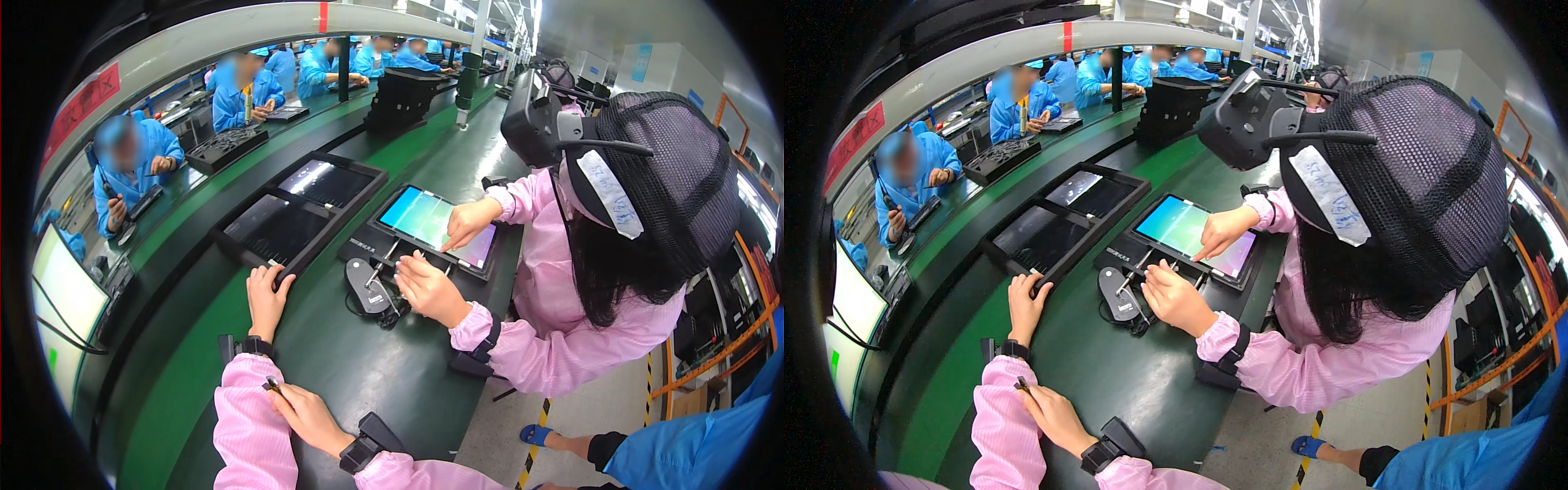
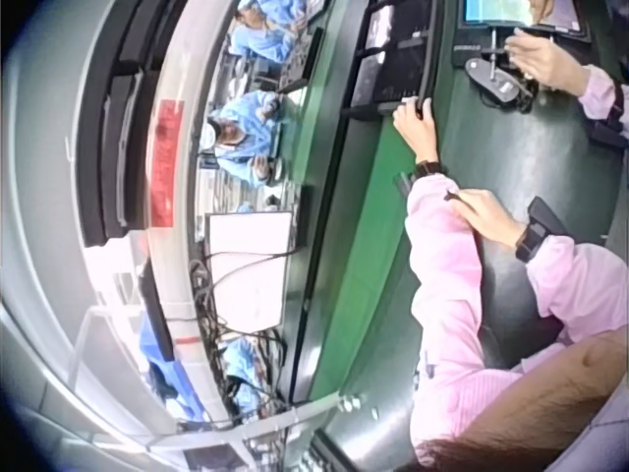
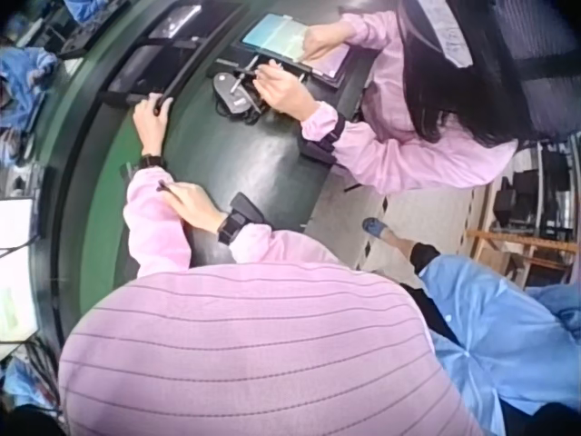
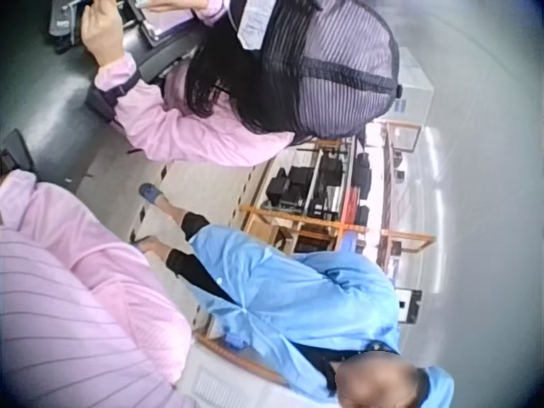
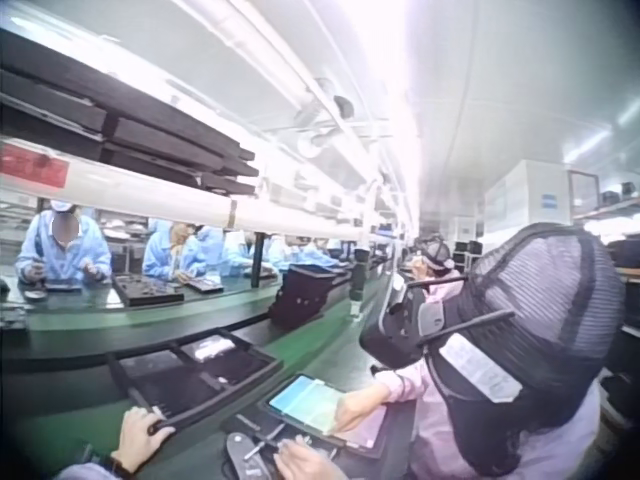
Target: Inspecting and testing electronic tablets on an assembly line on a factory floor.
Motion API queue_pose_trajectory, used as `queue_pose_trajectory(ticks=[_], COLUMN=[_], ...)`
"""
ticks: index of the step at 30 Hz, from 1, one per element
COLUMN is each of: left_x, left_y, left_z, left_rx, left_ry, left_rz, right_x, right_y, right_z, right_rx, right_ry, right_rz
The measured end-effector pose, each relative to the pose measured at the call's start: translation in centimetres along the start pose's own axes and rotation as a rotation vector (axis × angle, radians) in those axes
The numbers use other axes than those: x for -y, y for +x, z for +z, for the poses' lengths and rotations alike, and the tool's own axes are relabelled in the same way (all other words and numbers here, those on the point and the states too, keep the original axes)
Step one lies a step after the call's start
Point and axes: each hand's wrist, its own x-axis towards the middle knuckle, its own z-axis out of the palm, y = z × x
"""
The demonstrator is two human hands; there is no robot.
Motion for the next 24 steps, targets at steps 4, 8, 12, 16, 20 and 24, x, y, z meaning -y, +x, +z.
queue_pose_trajectory(ticks=[4,8,12,16,20,24], left_x=[0.1,0.5,0.8,1.4,1.0,0.8], left_y=[-0.3,-0.1,0.5,0.1,-0.9,-3.8], left_z=[-0.6,-2.1,-3.8,-6.9,-11.6,-15.2], left_rx=[-0.013,0.075,0.197,0.294,0.391,0.374], left_ry=[0.053,0.138,0.225,0.231,0.239,0.217], left_rz=[0.048,0.091,0.076,0.019,-0.016,0.049], right_x=[0.0,-0.3,-0.5,-0.7,-0.4,-0.7], right_y=[0.1,-0.2,-0.4,-0.4,-0.5,-0.4], right_z=[-0.4,-0.2,-0.3,-0.4,-0.2,-0.5], right_rx=[0.016,0.056,0.015,-0.068,-0.086,-0.108], right_ry=[-0.029,-0.036,0.008,0.003,0.019,0.019], right_rz=[0.013,0.056,0.052,0.023,-0.002,-0.045])
